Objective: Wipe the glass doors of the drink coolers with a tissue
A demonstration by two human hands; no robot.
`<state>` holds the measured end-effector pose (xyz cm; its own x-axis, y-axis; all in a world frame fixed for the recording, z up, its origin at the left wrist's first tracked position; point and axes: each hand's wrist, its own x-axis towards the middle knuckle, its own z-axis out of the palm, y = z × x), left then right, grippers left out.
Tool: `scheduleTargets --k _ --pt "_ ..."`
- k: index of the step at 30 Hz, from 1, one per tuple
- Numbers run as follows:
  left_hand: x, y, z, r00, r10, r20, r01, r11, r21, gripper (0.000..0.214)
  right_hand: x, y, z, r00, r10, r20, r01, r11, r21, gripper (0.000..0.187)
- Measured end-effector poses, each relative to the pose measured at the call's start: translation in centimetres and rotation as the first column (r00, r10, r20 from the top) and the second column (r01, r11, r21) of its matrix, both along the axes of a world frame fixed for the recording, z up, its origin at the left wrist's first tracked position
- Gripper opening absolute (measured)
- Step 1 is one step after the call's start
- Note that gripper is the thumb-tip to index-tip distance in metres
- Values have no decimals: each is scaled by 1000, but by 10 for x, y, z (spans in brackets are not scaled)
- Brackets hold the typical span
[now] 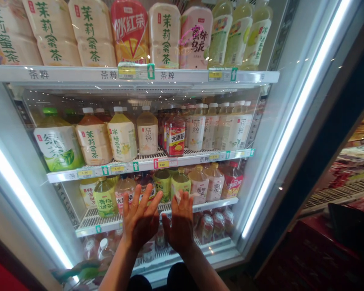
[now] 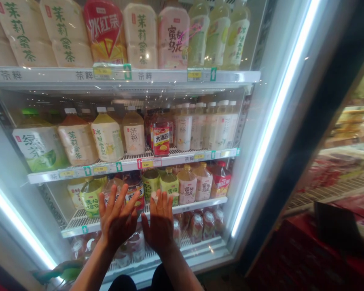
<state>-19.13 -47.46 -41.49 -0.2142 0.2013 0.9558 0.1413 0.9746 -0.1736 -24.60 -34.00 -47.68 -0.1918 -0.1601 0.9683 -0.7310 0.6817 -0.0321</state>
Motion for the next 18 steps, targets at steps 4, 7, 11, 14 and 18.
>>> scheduleTargets --k 4,7,11,14,18 --pt "0 1 2 1000 -2 0 2 1000 8 38 -5 -2 18 1000 0 -4 0 1000 -13 71" --pt "-1 2 3 1000 4 2 -4 1000 -2 39 2 3 -24 1000 -9 2 9 1000 26 69" --pt "-1 1 1 1000 8 9 -7 1000 -9 42 8 7 -50 1000 5 13 -5 999 53 68" --pt "-1 0 0 1000 3 12 -3 1000 0 42 2 3 -10 1000 11 2 -11 1000 25 69" --pt "-1 1 0 1000 -3 18 2 1000 24 40 -6 -5 34 1000 4 -3 -4 999 -52 72"
